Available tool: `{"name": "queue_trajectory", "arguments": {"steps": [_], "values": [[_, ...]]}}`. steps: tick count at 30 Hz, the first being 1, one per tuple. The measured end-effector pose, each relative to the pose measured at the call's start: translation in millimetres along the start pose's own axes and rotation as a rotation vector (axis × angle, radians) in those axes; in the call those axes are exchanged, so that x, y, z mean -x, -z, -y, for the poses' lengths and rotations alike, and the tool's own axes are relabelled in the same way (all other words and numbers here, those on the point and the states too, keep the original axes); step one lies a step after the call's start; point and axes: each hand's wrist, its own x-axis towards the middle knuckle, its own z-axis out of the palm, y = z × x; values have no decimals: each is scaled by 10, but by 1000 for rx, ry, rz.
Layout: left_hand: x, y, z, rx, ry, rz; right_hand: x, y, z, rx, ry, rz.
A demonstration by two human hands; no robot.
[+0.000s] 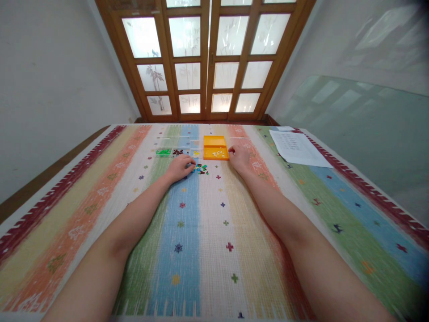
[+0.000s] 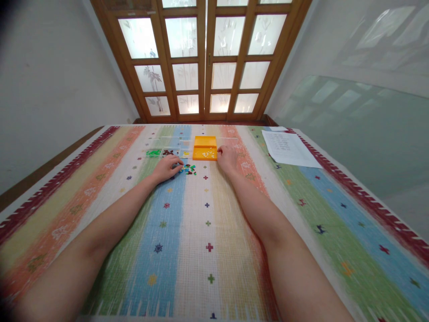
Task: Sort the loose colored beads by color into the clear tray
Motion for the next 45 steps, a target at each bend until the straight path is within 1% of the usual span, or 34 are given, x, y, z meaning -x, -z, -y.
{"name": "queue_trajectory", "arguments": {"steps": [2, 5, 7, 10, 13, 19, 23, 26, 30, 33, 37, 41, 45], "values": [[-5, -13, -93, -4, -48, 20, 5, -5, 16, -3, 9, -4], [-16, -49, -243, -12, -120, 87, 16, -5, 39, -22, 20, -12], [-23, -73, -323, -37, -138, 121, 25, -2, 58, -33, 27, -10], [-26, -96, -378, -76, -135, 137, 43, 1, 92, -34, 48, -4], [-25, -101, -363, -103, -144, 125, 64, 3, 127, -30, 76, -1], [-27, -103, -277, -99, -83, 81, 87, 3, 170, -42, 115, 16], [-32, -115, -210, -53, 12, -25, 89, -13, 180, -55, 140, 41], [-37, -99, -132, -18, 123, -104, 94, -26, 187, -74, 166, 46], [-41, -40, 35, 42, 302, -207, 103, -27, 200, -88, 182, 53], [-36, -2, 210, 83, 353, -295, 108, -18, 212, -92, 189, 62], [-26, 8, 427, 149, 441, -383, 115, -15, 223, -87, 198, 80], [-23, -16, 532, 267, 542, -410, 121, -21, 226, -94, 223, 76], [-48, -43, 539, 358, 536, -388, 126, -14, 235, -91, 226, 93]]}}
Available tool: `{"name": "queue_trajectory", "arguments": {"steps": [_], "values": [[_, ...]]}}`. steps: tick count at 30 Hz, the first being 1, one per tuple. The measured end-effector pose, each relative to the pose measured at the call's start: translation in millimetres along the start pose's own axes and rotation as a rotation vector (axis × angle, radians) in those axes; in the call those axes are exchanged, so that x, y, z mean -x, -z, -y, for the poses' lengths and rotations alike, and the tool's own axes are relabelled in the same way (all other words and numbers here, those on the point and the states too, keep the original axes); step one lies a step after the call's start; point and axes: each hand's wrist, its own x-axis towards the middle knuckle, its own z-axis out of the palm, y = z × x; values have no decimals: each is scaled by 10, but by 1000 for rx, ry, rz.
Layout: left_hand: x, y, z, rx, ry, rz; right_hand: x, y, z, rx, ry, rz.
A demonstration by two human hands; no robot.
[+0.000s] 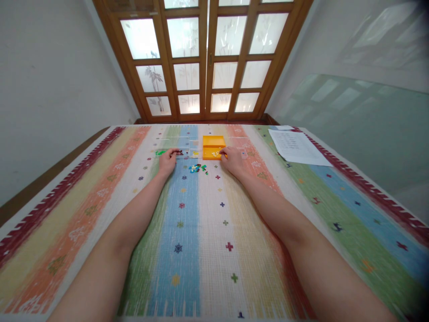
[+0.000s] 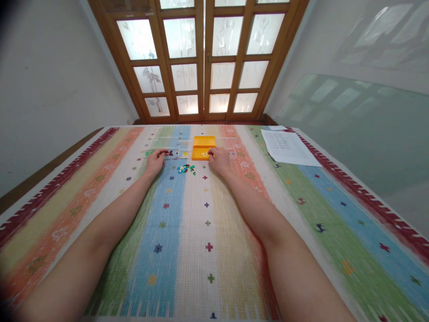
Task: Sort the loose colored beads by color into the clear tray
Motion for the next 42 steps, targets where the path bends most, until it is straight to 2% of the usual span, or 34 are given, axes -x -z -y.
{"name": "queue_trajectory", "arguments": {"steps": [7, 15, 18, 21, 27, 31, 37, 42], "values": [[-22, -63, -47, -13, 1, 110, -4, -10, -10, -4, 10, 10], [40, -46, -95, -106, -59, 91, -7, -69, -51, -12, 45, -13], [78, -54, -116, -184, -155, 99, -5, -63, -55, -11, 67, -21], [155, -72, -179, -271, -314, 147, 5, -36, -15, 23, 101, -17], [388, -156, -472, -453, -648, 345, 62, -32, 198, 85, 296, 48], [489, -231, -659, -536, -837, 438, 73, -51, 240, 70, 301, 42], [551, -304, -721, -624, -937, 463, 52, -45, 124, -9, 214, 13], [538, -308, -683, -612, -906, 474, 52, -52, 147, -19, 210, 43]]}}
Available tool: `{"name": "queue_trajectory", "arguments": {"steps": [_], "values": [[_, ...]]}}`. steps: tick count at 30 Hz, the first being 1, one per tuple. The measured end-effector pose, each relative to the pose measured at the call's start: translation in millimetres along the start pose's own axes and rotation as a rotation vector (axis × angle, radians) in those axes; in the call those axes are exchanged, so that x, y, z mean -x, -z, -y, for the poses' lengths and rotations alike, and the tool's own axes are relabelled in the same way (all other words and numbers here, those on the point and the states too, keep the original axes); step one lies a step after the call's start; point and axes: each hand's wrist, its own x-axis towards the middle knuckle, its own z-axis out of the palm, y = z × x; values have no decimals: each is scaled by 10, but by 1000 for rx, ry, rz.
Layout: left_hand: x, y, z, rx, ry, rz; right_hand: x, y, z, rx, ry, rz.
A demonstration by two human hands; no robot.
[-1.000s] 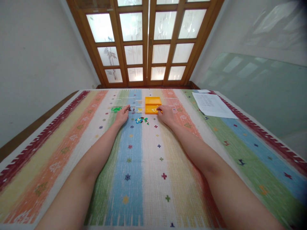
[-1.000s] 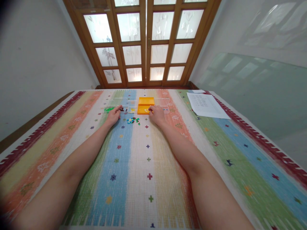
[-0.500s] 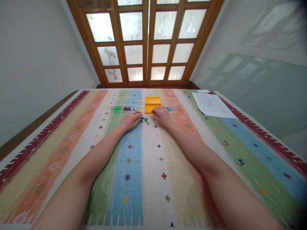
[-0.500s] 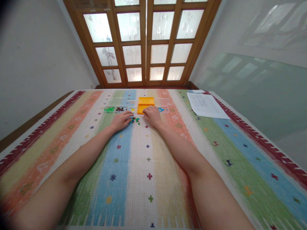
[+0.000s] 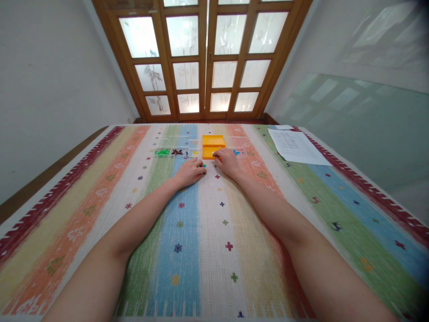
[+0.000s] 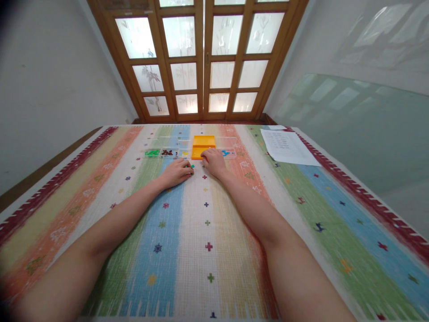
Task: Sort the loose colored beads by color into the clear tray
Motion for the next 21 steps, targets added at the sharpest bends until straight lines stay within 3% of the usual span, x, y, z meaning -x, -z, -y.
{"name": "queue_trajectory", "arguments": {"steps": [8, 16, 21], "values": [[8, -3, 6, 108, 48, -40, 6, 14, 32, 7, 17, -12], [71, -30, 212, 183, 269, -151, -2, -15, -6, 7, 20, 3], [67, -4, 178, 217, 153, -99, -7, -3, -1, 9, 15, 10]]}}
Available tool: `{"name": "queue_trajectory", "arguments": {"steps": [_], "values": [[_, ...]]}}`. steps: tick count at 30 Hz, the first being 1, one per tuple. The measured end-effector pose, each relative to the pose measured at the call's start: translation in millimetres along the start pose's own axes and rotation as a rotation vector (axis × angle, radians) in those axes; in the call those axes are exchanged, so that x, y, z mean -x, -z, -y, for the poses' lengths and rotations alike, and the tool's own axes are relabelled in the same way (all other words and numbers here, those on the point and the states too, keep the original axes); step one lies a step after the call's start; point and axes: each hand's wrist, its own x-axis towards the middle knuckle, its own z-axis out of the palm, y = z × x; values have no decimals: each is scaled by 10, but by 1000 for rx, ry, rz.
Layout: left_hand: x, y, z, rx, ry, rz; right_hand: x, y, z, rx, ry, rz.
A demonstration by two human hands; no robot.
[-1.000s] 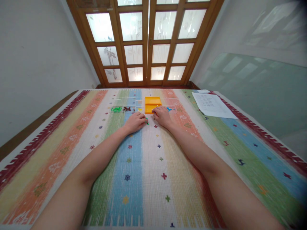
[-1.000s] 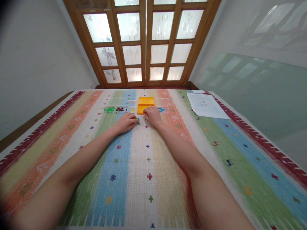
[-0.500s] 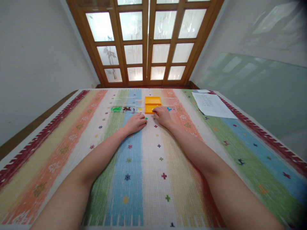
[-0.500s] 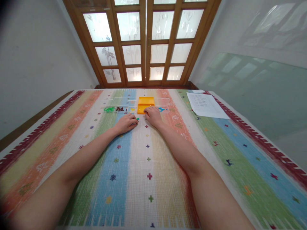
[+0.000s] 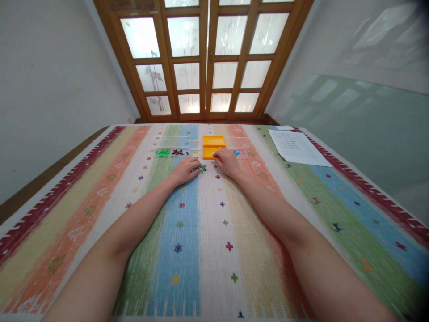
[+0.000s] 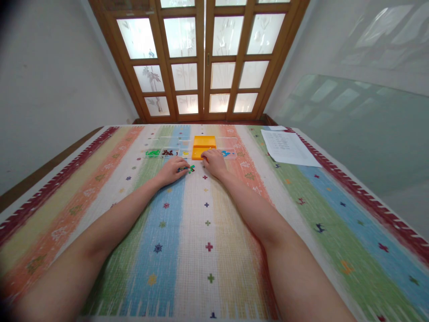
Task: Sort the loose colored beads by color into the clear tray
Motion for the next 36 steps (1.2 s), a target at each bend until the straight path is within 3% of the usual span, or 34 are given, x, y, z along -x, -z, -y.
{"name": "queue_trajectory", "arguments": {"steps": [5, 11, 17, 24, 28, 33, 36], "values": [[-15, -16, -103, -51, -43, 65, 0, 26, 27, -15, -10, 8], [-9, -5, -39, -72, 14, 6, 3, 20, 38, -5, 14, 26], [23, 117, 184, -58, 417, -241, 29, 17, 141, -88, 196, 209], [227, 305, 709, 17, 852, -562, 38, 54, 231, -144, 242, 366], [308, 328, 886, 43, 983, -603, 40, 35, 247, -162, 232, 356], [245, 264, 757, 39, 889, -558, 39, 7, 281, -218, 233, 360], [148, 200, 533, 33, 706, -404, 28, -28, 262, -259, 197, 344]]}}
